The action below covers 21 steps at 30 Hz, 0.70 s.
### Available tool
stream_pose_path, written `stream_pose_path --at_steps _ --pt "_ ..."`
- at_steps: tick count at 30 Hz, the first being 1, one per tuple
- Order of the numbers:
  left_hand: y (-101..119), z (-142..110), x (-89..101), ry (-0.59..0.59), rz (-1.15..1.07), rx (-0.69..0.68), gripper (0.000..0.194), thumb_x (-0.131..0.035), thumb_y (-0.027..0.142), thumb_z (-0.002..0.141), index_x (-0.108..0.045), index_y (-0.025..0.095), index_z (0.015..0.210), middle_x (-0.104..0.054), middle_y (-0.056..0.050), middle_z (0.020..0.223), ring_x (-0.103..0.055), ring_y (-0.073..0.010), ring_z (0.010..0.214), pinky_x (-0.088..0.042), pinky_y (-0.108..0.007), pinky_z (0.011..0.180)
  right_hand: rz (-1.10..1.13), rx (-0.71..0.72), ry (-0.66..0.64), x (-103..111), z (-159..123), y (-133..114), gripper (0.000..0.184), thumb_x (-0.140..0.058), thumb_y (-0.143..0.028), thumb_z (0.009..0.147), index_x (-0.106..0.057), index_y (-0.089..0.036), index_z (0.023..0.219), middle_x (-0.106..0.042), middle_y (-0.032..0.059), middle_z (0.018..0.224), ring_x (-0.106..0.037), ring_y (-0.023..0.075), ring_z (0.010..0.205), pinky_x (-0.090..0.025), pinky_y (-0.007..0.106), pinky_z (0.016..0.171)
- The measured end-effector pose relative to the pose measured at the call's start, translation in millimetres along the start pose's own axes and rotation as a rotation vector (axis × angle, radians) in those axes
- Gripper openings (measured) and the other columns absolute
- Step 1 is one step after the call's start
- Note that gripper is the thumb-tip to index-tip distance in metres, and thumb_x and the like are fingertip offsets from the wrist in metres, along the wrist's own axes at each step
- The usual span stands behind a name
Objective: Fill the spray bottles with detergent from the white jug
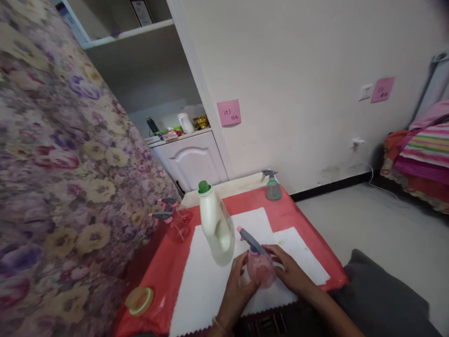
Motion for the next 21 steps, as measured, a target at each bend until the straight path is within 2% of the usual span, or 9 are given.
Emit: stream_pose_path --at_steps 4,7,10,15,21 --pt "-7.7 5.7 -10.5 -0.056 -0.144 0.014 0.079 -0.082 0.027 0.058 -0.050 0.021 0.130 -0.056 -0.011 0.137 -0.050 -0.0309 0.127 -0.038 -0.042 0.109 0.002 -0.042 0.042 -0.9 -0.7 9.7 0.054 -0.047 -0.008 0.070 -0.060 -0.022 0.120 -0.063 0.0084 0.126 -0.060 0.0232 0.116 -0.049 0.045 0.098" --pt "-6.8 7.1 -14.4 -0.042 -0.153 -0.013 0.079 -0.085 0.025 0.054 -0.051 0.022 0.126 -0.060 -0.009 0.132 -0.051 -0.0296 0.126 -0.037 -0.041 0.110 -0.006 -0.047 0.053 -1.5 -0.2 13.9 0.052 -0.048 -0.009 0.071 -0.061 -0.023 0.119 -0.065 0.0075 0.123 -0.062 0.0228 0.113 -0.051 0.044 0.097" --pt "-1.6 2.3 -16.5 0.005 -0.099 0.005 0.076 -0.085 0.020 0.051 -0.052 0.021 0.120 -0.063 -0.009 0.126 -0.055 -0.0296 0.119 -0.041 -0.041 0.105 -0.006 -0.040 0.032 -1.9 0.1 14.9 0.050 -0.049 -0.012 0.072 -0.063 -0.024 0.118 -0.065 0.0078 0.123 -0.061 0.0241 0.114 -0.052 0.045 0.095" --pt "7.9 -13.9 -18.5 0.090 0.032 0.056 0.072 -0.079 0.012 0.050 -0.053 0.022 0.117 -0.065 -0.009 0.118 -0.062 -0.0287 0.102 -0.049 -0.040 0.091 0.064 -0.015 -0.047 -0.2 -1.3 7.3 0.034 -0.057 -0.027 0.082 -0.065 -0.023 0.115 -0.067 0.0108 0.120 -0.061 0.0292 0.113 -0.050 0.048 0.097" --pt "13.6 -29.6 -6.1 0.090 0.073 -0.052 0.080 -0.081 0.020 0.050 -0.054 0.021 0.125 -0.057 -0.015 0.129 -0.050 -0.0364 0.121 -0.039 -0.044 0.107 0.104 0.008 -0.174 -8.0 -6.3 -10.8 0.036 -0.058 -0.038 0.087 -0.064 -0.025 0.120 -0.067 0.0108 0.121 -0.061 0.0317 0.113 -0.049 0.046 0.096"
Point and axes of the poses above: each hand's wrist, its own z-axis towards the middle knuckle, its own x-axis out of the back of the hand, y = z × x, the point moved 1 cm from there along z, towards the middle knuckle
